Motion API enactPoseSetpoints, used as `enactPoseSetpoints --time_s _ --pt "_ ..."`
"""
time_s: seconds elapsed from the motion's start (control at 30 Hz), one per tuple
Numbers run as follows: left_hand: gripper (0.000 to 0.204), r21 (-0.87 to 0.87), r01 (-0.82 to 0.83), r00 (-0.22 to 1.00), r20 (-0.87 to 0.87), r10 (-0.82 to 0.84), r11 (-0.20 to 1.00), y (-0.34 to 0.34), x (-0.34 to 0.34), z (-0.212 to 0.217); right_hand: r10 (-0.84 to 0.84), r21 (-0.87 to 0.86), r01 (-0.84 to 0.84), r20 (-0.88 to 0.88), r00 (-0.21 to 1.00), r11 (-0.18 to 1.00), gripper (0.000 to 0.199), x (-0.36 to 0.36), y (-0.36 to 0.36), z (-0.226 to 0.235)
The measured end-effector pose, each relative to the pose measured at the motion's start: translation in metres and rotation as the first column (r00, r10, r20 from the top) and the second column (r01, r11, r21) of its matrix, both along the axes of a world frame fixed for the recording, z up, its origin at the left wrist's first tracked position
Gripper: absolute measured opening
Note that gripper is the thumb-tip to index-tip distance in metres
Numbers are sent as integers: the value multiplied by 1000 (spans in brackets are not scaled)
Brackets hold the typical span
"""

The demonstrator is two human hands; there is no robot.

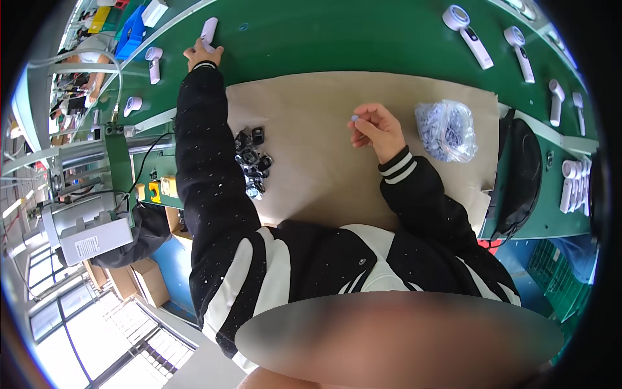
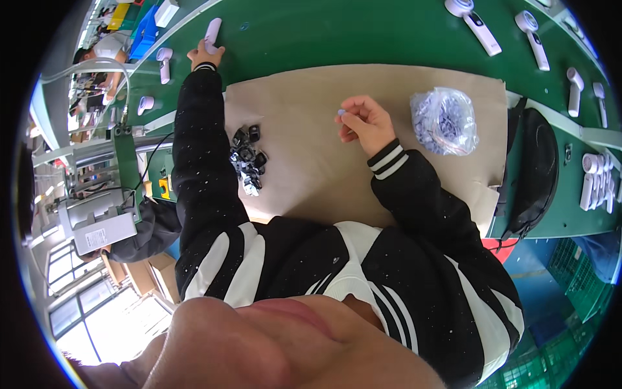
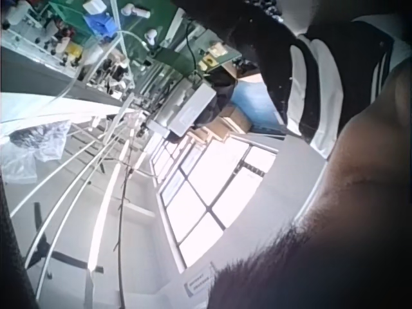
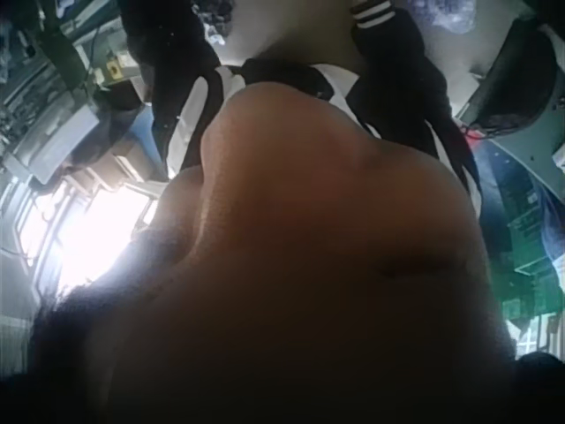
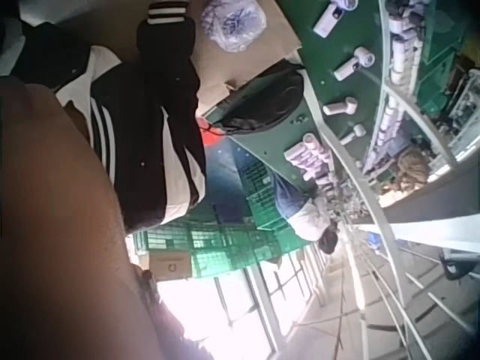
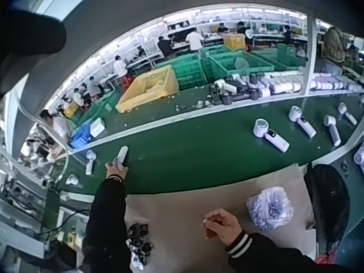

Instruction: Assembling and inspecting handheld infrared thermometers by applying components and labels at a factory workstation.

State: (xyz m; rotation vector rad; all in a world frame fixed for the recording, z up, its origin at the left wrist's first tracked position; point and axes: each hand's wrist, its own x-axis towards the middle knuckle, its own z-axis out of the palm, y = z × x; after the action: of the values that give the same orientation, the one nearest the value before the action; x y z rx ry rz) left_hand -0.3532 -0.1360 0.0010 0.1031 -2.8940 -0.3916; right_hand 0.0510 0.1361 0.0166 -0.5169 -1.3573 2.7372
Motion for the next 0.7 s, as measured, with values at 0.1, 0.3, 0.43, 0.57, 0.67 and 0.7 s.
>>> enactPoseSetpoints --time_s 0.1,0.3,0.43,0.57,0.67,0.7 --pt "69 -7 32 998 -59 -33 999 8 14 -4 43 87 -43 -5 999 995 12 2 1 -5" --pt "47 7 64 997 37 -64 998 9 34 8 90 127 -83 -47 995 988 11 8 -3 -10" --pt "44 -22 469 876 141 -462 883 -4 68 24 82 213 -70 -49 995 975 12 3 -3 -11" --pt "40 129 795 586 89 -805 593 29 169 72 -11 191 21 -57 998 981 12 1 5 -18" --pt "37 394 882 214 156 -964 260 39 239 75 -22 193 32 -54 998 981 12 5 -1 -18" --pt "34 366 907 159 155 -975 207 50 254 63 -32 207 42 -51 998 978 12 3 -1 -19"
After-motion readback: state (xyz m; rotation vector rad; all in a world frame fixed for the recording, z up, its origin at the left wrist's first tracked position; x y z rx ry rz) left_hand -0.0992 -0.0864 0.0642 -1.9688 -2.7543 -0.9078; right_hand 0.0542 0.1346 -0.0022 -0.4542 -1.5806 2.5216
